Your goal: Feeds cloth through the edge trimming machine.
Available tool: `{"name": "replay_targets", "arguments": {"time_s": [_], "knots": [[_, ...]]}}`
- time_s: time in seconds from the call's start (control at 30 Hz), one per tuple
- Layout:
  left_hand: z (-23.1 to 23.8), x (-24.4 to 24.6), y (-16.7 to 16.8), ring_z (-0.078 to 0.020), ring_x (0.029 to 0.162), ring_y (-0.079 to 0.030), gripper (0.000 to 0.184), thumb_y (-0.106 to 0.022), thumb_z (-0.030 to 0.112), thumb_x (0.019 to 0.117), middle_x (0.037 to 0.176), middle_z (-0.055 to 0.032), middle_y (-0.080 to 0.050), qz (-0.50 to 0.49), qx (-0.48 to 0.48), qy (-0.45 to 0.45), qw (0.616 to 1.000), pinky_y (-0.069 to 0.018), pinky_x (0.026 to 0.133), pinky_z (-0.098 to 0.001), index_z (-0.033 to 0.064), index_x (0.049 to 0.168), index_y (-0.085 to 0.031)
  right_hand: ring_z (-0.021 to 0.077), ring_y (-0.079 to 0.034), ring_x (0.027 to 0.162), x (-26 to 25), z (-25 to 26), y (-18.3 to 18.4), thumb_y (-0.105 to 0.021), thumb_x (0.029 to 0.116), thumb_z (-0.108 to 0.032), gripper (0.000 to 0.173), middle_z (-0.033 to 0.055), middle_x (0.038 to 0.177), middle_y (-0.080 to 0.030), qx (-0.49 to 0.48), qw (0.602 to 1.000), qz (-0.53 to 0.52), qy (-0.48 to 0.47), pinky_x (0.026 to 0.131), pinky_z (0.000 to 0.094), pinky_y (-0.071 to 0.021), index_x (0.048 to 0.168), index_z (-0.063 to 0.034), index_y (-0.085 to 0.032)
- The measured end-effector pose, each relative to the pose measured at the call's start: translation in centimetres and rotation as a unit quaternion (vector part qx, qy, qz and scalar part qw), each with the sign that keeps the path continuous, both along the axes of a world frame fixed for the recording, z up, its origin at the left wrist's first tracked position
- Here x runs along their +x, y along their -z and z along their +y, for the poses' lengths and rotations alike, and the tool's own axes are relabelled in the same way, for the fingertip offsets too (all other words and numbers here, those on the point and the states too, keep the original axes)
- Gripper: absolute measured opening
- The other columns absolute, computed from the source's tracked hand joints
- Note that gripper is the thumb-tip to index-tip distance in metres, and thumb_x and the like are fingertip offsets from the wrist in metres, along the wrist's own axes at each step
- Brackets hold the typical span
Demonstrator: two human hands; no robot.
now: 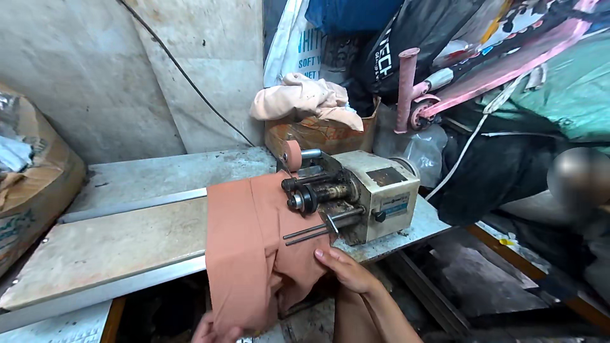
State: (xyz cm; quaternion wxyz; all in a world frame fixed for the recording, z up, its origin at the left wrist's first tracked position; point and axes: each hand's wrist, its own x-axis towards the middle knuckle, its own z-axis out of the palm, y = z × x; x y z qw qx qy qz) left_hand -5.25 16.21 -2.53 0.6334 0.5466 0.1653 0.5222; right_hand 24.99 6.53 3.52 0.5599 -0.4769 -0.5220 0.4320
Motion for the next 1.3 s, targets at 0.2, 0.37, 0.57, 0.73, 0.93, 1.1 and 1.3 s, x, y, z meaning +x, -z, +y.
{"name": "replay_targets", "arguments": {"time_s": [0.2, 0.37, 0.57, 0.73, 0.93, 1.1, 1.3], "knots": [[-0.3, 0.2, -0.4, -0.0076, 0.098, -0.073, 0.045, -0.086, 0.018, 0.0819, 0.109, 0.0081, -0.076, 0.070, 0.010, -0.003, 0.997, -0.0622, 0.088, -0.0290, 0.0223, 0.122, -0.067, 0.0077, -0.069, 0.091, 0.0, 0.1, 0.1, -0.039, 0.1111, -0.031, 0.035, -0.0001, 0.096, -0.072, -0.008, 1.000, 0.000, 0.003, 0.084, 0.0304, -0.0581, 0.110, -0.0071, -0.065], [0.1, -0.2, -0.9, -0.0066, 0.101, -0.072, 0.059, -0.086, 0.017, 0.0815, 0.114, 0.0075, -0.074, 0.052, -0.006, -0.009, 0.999, -0.0612, 0.089, -0.0277, 0.0187, 0.132, -0.055, 0.0083, -0.069, 0.097, -0.1, -0.2, -0.1, -0.039, 0.1116, -0.030, 0.036, 0.0003, 0.101, -0.073, -0.001, 1.000, 0.009, -0.001, 0.091, 0.0321, -0.0577, 0.114, -0.0064, -0.065], [0.5, -1.3, -0.9, -0.0058, 0.100, -0.072, 0.045, -0.082, 0.024, 0.0864, 0.113, 0.0081, -0.075, -0.011, -0.001, 0.012, 1.000, -0.0607, 0.089, -0.0278, 0.0283, 0.128, -0.065, 0.0092, -0.070, 0.098, -0.1, -0.2, -0.2, -0.038, 0.1116, -0.030, 0.036, 0.0008, 0.103, -0.074, -0.001, 1.000, 0.023, -0.009, 0.093, 0.0330, -0.0584, 0.116, -0.0064, -0.064], [0.3, -0.7, -1.5, -0.0081, 0.100, -0.072, 0.052, -0.084, 0.013, 0.0822, 0.110, 0.0074, -0.076, 0.070, -0.016, -0.037, 0.997, -0.0617, 0.090, -0.0298, 0.0155, 0.127, -0.059, 0.0084, -0.070, 0.096, -0.1, -0.1, -0.2, -0.038, 0.1113, -0.030, 0.036, 0.0005, 0.101, -0.073, -0.011, 1.000, 0.013, -0.001, 0.090, 0.0322, -0.0582, 0.113, -0.0063, -0.065], [0.9, -2.1, -1.1, -0.0037, 0.103, -0.070, 0.039, -0.076, 0.023, 0.0918, 0.115, 0.0096, -0.074, -0.037, -0.007, -0.027, 0.999, -0.0588, 0.091, -0.0259, 0.0294, 0.128, -0.063, 0.0095, -0.070, 0.098, 0.0, -0.2, 0.0, -0.038, 0.1115, -0.030, 0.036, 0.0013, 0.102, -0.073, -0.008, 1.000, 0.019, -0.004, 0.092, 0.0335, -0.0580, 0.114, -0.0055, -0.064], [-0.2, -1.7, -1.2, -0.0084, 0.097, -0.073, 0.039, -0.081, 0.015, 0.0865, 0.107, 0.0071, -0.077, 0.065, -0.008, -0.009, 0.998, -0.0617, 0.090, -0.0313, 0.0220, 0.122, -0.066, 0.0088, -0.069, 0.100, -0.2, 0.0, -0.3, -0.039, 0.1115, -0.029, 0.036, 0.0015, 0.105, -0.073, -0.020, 1.000, 0.005, -0.002, 0.094, 0.0327, -0.0575, 0.117, -0.0047, -0.064], [1.2, -1.8, -1.4, -0.0070, 0.107, -0.069, 0.039, -0.073, 0.021, 0.0944, 0.119, 0.0091, -0.072, -0.039, -0.006, -0.064, 0.997, -0.0579, 0.095, -0.0293, 0.0281, 0.130, -0.060, 0.0085, -0.070, 0.099, -0.2, -0.2, -0.3, -0.038, 0.1117, -0.029, 0.036, 0.0012, 0.104, -0.073, -0.010, 1.000, -0.005, 0.005, 0.094, 0.0321, -0.0577, 0.118, -0.0045, -0.064]]}}
